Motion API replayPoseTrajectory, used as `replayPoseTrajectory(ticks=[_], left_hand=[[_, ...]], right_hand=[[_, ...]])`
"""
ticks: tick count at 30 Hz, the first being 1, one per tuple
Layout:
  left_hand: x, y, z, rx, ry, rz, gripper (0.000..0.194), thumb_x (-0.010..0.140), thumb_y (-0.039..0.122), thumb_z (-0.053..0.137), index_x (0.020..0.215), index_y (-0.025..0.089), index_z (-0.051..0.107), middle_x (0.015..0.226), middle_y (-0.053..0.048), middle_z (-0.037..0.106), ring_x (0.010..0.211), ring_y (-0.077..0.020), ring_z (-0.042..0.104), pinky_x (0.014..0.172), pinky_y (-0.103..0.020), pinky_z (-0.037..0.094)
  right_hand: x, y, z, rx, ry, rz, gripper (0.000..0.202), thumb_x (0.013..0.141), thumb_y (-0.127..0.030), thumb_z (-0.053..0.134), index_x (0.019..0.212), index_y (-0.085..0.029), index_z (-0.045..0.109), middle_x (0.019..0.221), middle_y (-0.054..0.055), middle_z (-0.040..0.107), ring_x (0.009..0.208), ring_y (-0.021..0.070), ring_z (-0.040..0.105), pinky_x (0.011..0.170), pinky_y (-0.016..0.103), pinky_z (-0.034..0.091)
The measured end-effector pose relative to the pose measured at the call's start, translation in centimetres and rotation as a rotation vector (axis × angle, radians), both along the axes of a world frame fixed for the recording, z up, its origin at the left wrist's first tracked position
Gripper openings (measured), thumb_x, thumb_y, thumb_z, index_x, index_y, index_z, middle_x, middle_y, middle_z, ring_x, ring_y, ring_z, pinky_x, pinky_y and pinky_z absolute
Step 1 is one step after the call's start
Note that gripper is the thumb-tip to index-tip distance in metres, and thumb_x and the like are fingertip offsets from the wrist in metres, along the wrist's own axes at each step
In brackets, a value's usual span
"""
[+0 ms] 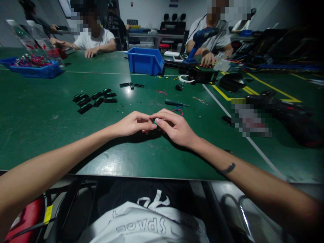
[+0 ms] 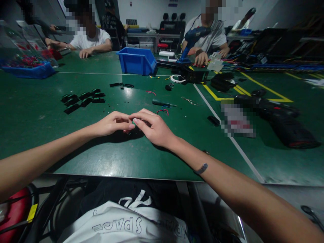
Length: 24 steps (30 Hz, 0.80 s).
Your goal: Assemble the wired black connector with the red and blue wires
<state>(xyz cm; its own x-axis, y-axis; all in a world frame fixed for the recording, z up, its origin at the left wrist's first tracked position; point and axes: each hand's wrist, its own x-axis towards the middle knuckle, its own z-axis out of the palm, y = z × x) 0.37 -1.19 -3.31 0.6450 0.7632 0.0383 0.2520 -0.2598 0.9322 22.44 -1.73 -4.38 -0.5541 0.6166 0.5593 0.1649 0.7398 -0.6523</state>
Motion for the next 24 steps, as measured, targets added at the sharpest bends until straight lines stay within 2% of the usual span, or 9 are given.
replayPoseTrajectory(ticks=[13, 24], left_hand=[[0.04, -0.20, -0.11, 0.005, 0.008, -0.013, 0.033, 0.090, 0.045, 0.067, 0.086, 0.012, 0.072, 0.071, -0.002, 0.066, 0.066, -0.0114, 0.059, 0.064, -0.022, 0.045], [0.07, -0.15, -0.65, 0.055, -0.004, 0.008, 0.033, 0.091, 0.044, 0.065, 0.092, 0.012, 0.072, 0.073, -0.002, 0.066, 0.067, -0.0111, 0.058, 0.064, -0.021, 0.045]], right_hand=[[0.07, -0.22, -0.34, -0.052, 0.010, 0.023, 0.027, 0.103, -0.027, 0.052, 0.120, -0.023, 0.073, 0.104, 0.007, 0.068, 0.094, 0.0179, 0.065, 0.085, 0.034, 0.054], [-0.47, -0.58, -0.31, 0.036, 0.010, -0.025, 0.026, 0.104, -0.027, 0.049, 0.116, -0.022, 0.072, 0.104, 0.008, 0.069, 0.101, 0.0199, 0.064, 0.091, 0.037, 0.051]])
